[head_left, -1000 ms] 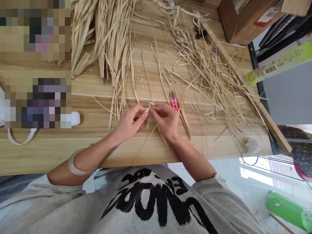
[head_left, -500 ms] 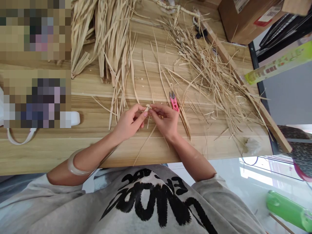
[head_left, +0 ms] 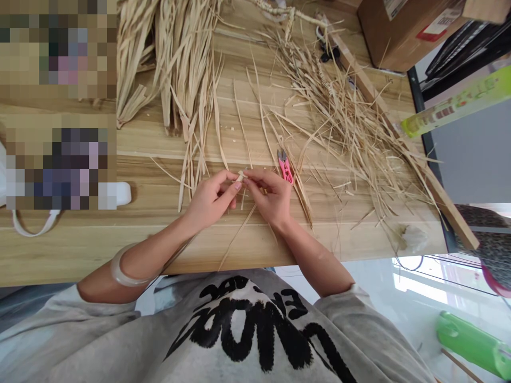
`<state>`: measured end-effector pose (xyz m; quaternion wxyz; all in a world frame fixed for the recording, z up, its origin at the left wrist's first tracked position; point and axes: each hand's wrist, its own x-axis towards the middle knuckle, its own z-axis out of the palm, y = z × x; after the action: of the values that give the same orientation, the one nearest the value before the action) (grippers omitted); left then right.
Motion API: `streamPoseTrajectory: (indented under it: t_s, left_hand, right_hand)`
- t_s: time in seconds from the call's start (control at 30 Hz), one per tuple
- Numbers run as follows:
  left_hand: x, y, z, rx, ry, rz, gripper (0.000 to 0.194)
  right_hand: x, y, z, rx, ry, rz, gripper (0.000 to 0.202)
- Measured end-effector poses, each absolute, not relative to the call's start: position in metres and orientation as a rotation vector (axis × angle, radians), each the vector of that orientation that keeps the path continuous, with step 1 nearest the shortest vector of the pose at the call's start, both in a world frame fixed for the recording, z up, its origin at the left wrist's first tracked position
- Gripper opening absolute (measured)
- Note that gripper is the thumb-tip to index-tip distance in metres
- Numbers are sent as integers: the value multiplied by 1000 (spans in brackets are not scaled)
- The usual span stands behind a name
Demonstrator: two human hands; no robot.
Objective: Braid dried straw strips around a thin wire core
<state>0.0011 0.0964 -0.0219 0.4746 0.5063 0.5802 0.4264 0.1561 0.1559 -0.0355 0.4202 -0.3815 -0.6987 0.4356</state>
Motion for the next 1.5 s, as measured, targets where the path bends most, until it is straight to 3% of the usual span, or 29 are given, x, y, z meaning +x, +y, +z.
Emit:
streamPoseTrajectory:
  t_s: [0.53, 0.63, 0.9, 1.5]
  left_hand:
    - [0, 96, -21, 1252, 1490, 1014, 35]
    - [0, 96, -20, 1243, 1479, 1035, 32]
    - [-1, 97, -22, 1188, 1471, 1081, 26]
    - [-2, 96, -21, 1219, 1537, 1093, 28]
  right_hand:
    - [158, 158, -32, -905, -1788, 1070, 12]
    - [157, 158, -29, -950, -1701, 1189, 10]
    - [157, 165, -18, -1127, -1293, 1858, 41]
    - [158, 163, -7, -867, -1407, 2110, 42]
